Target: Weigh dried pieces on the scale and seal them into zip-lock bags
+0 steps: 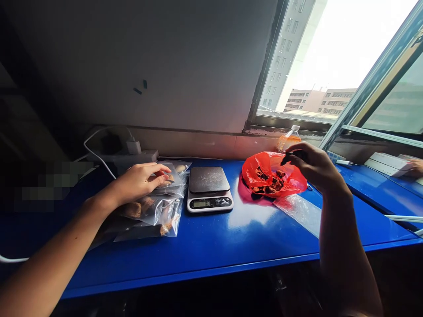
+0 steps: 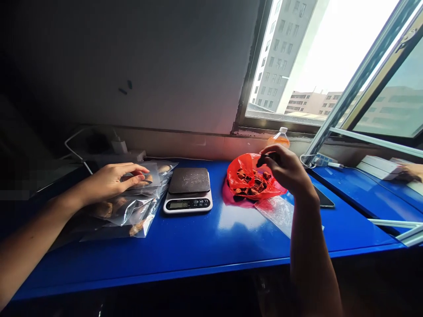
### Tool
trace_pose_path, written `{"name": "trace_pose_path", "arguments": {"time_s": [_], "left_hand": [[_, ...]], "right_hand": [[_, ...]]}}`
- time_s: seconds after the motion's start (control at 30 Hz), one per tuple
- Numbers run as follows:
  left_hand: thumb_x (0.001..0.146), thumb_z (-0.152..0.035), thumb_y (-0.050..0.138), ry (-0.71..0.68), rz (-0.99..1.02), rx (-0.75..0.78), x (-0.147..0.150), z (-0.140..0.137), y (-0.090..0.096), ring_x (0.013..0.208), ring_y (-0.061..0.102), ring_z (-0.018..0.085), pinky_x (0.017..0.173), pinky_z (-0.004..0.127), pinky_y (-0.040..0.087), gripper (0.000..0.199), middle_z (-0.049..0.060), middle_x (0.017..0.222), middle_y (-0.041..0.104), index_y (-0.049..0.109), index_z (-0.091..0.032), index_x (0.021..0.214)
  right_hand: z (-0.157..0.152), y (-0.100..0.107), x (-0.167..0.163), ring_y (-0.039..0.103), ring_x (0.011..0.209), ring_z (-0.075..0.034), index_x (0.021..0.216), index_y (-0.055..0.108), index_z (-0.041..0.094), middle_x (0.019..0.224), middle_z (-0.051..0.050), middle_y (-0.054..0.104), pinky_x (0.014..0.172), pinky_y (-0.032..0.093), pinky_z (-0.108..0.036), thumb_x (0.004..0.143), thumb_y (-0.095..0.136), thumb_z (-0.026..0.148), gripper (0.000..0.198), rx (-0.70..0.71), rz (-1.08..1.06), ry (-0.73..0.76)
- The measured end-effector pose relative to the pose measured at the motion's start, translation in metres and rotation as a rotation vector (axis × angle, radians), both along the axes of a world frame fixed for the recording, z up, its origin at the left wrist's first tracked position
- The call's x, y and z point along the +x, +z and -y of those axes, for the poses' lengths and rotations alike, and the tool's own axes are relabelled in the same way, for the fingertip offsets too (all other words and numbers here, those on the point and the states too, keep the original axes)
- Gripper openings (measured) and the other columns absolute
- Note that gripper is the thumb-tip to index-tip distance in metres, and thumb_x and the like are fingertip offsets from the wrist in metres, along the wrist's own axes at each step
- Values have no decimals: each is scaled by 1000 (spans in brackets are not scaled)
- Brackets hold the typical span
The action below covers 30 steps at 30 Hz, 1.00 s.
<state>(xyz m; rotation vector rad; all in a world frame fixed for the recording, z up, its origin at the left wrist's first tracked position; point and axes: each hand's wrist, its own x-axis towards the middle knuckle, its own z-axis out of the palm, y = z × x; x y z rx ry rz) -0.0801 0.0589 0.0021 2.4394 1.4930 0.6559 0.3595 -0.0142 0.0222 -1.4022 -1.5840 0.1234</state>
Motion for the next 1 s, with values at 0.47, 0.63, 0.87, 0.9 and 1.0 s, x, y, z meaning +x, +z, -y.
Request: {"name": "trace_pose_path", "arguments": {"time_s": [0.47,0.63,0.87,0.9,1.0], "left_hand": [[83,-49,47,-56,-66,35,0,4,2,96,65,23,85,31,50,42,6,108,69,68,-21,107],[85,-45,48,-73,-69,45,0,4,1,97,65,23,84,32,51,38,6,108,69,67,-21,107],[86,-45,48,-72,-76,71,-4,3,-1,97,65,21,83,31,51,37,5,108,69,66,-22,109],[86,-45,48,-69,-72,76,-4,3,-2,97,65,22,83,31,51,37,5,109,68,66,-22,109],[87,-42,49,-84,-40,135,7,7,1,100,63,22,88,33,50,34,5,111,67,66,-22,108]], "right_hand": [[-112,-40,-161,62,76,-15,95,68,15,96,-7,70,63,46,-22,74,59,8,24,-339,427,533],[-106,-42,-151,65,90,-16,118,61,16,110,-9,69,76,51,-26,87,54,26,33,-310,340,548],[-85,-38,-104,64,105,-22,143,40,17,119,-12,66,92,48,-39,95,40,37,52,-160,68,306],[-82,-38,-99,64,105,-23,145,38,18,119,-13,66,93,48,-41,95,40,39,55,-171,64,285],[-70,-38,-97,58,118,-26,151,27,21,131,-14,60,103,42,-47,95,40,50,65,-228,24,291]]}}
